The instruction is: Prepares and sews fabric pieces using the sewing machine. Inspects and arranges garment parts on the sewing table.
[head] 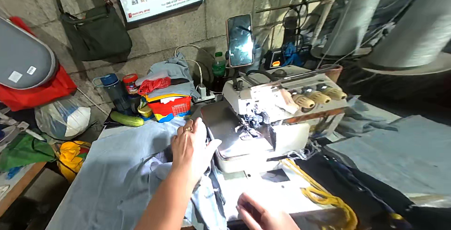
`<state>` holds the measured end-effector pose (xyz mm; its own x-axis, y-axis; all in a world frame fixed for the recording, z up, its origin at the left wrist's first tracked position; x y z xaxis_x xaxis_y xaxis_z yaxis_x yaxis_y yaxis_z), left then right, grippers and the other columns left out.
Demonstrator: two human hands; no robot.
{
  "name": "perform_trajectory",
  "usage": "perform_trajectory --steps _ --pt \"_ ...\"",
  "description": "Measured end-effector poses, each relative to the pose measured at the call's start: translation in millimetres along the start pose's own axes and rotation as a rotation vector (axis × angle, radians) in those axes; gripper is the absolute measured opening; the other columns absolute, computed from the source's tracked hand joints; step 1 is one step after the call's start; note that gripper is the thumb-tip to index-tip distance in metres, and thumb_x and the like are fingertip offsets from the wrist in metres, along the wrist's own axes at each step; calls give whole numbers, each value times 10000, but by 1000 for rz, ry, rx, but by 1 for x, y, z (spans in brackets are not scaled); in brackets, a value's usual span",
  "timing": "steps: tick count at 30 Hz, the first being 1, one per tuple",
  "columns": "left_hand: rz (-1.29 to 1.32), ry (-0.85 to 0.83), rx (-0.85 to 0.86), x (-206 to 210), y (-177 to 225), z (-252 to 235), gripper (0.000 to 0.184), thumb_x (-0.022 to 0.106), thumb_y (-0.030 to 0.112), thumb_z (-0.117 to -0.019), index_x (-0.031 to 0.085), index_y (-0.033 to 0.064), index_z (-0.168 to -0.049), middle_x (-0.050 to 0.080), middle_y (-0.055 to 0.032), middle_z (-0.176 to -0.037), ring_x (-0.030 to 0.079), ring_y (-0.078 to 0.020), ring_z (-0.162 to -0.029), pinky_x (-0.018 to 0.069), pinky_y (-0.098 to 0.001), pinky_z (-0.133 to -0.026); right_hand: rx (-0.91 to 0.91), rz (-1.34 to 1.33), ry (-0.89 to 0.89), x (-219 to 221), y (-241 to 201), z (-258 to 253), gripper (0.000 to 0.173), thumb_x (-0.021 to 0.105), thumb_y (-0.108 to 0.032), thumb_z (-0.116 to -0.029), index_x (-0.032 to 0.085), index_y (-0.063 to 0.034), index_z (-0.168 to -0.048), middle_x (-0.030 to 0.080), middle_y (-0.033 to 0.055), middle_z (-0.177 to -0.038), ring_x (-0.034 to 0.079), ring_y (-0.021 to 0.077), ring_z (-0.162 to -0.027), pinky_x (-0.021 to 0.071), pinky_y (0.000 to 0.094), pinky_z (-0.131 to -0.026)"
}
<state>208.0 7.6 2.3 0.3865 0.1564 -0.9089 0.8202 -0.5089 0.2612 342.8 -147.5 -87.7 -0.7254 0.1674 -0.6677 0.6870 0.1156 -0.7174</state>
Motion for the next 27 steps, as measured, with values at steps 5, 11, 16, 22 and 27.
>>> perform_trajectory --steps 5,11,16,22,27 --pt "-96 -451 -251 8 9 -52 408 499 388 -1066 637 70 -1281 682 -165 -1240 644 -335 -1197 514 -552 -955 -328 237 226 0 -9 -19 293 673 -246 -953 746 -59 -1167 726 141 -882 709 284 -713 594 432 -623" --pt "152 3 -100 -53 -41 -15 228 578 176 -1044 702 10 -1139 719 -204 -1034 702 -365 -970 538 -592 -874 -336 337 134 11 1 -51 185 646 -175 -915 703 -42 -798 678 128 -738 715 315 -703 581 484 -598" --pt "119 -57 -62 -54 -129 51 185 598 112 -999 731 -12 -1037 725 -184 -963 705 -328 -924 549 -549 -850 -254 165 -6 0 3 -21 202 622 -160 -961 742 -4 -912 718 166 -795 725 328 -712 582 518 -639" --pt "210 101 -29 -38 -128 81 296 601 58 -914 673 -17 -1192 705 -179 -1185 664 -342 -1137 539 -543 -931 -302 401 266 12 -6 -20 323 662 -336 -947 706 -17 -934 688 173 -809 709 345 -698 572 478 -573" --pt "-131 90 131 -20 -72 71 412 804 249 -803 747 77 -1173 716 -137 -1212 617 -392 -1234 497 -611 -970 -378 443 337 33 -14 -50 227 759 -241 -808 710 -54 -927 663 141 -825 693 348 -725 562 478 -556"
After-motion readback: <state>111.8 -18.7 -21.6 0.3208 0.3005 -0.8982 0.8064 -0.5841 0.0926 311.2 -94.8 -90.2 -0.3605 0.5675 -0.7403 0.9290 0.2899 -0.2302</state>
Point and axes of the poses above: each hand's wrist, its own z-axis away from the middle knuckle, its own x-axis out of the palm, y = z × x, the point moved 1 cm from there along -z, towards the middle knuckle
